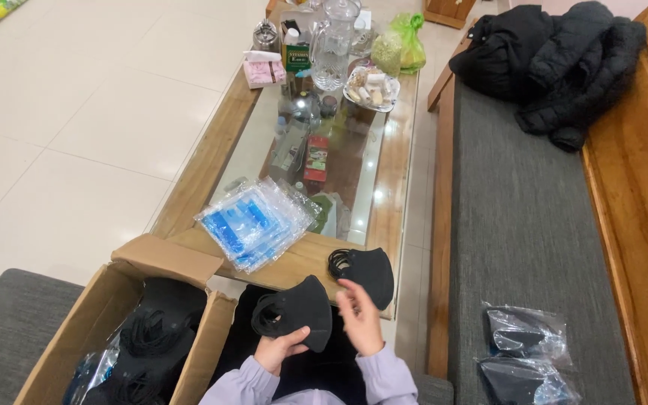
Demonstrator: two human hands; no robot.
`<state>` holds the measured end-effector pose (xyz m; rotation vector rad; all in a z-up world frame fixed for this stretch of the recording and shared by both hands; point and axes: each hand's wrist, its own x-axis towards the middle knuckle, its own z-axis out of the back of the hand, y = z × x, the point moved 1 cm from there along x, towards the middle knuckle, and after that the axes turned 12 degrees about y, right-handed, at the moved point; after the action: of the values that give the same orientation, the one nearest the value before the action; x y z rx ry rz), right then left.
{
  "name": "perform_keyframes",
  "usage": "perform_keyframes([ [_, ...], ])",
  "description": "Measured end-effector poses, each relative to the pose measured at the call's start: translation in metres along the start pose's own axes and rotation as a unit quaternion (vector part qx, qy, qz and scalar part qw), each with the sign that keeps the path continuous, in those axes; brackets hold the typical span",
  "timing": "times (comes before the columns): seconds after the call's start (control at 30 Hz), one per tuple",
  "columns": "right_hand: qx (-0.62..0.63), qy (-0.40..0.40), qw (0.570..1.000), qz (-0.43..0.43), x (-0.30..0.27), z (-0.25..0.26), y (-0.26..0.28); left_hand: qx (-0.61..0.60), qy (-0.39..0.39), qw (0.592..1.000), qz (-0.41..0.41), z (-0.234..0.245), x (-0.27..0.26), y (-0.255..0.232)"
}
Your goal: The person is sorting through a box of black fabric face masks, inspecting each one, and then placing them into individual clear plastic bags.
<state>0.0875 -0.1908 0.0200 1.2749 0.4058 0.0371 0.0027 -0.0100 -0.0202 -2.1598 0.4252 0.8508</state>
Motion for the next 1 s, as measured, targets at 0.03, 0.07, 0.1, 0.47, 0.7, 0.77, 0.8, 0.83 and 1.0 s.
perform_keyframes([
  [0.03, -0.008, 0.019, 0.999, 0.031, -0.004, -0.007, 0.002, 0.003, -0.003, 1.0, 0.006, 0.001, 0.003, 0.004],
  [0.07, -0.016, 0.04, 0.997, 0.063, -0.007, -0.014, 0.004, 0.005, -0.007, 1.0, 0.011, 0.003, 0.005, 0.008],
  [0.1, -0.017, 0.041, 0.997, 0.066, -0.013, -0.016, 0.016, 0.004, -0.007, 1.0, 0.008, 0.001, 0.002, 0.004],
  [0.47, -0.123, 0.069, 0.987, 0.077, -0.026, -0.012, 0.053, 0.103, 0.076, 0.991, 0.05, -0.005, -0.007, 0.002],
  [0.7, -0.187, 0.017, 0.966, 0.176, -0.029, -0.014, 0.048, 0.106, 0.088, 0.99, 0.035, 0.006, 0.005, 0.016],
  [0.77, -0.232, -0.042, 0.937, 0.258, -0.031, -0.016, 0.051, 0.112, 0.077, 0.99, 0.04, 0.006, 0.006, 0.015],
  [0.8, -0.231, -0.043, 0.937, 0.257, -0.031, -0.016, 0.054, 0.113, 0.077, 0.99, 0.041, 0.008, 0.008, 0.017],
  [0.83, -0.244, -0.05, 0.926, 0.284, -0.032, -0.017, 0.057, 0.101, 0.078, 0.991, 0.035, 0.009, 0.011, 0.02],
  [1.0, -0.282, -0.048, 0.908, 0.308, -0.031, -0.017, 0.054, 0.101, 0.068, 0.991, 0.046, 0.003, 0.004, 0.012],
])
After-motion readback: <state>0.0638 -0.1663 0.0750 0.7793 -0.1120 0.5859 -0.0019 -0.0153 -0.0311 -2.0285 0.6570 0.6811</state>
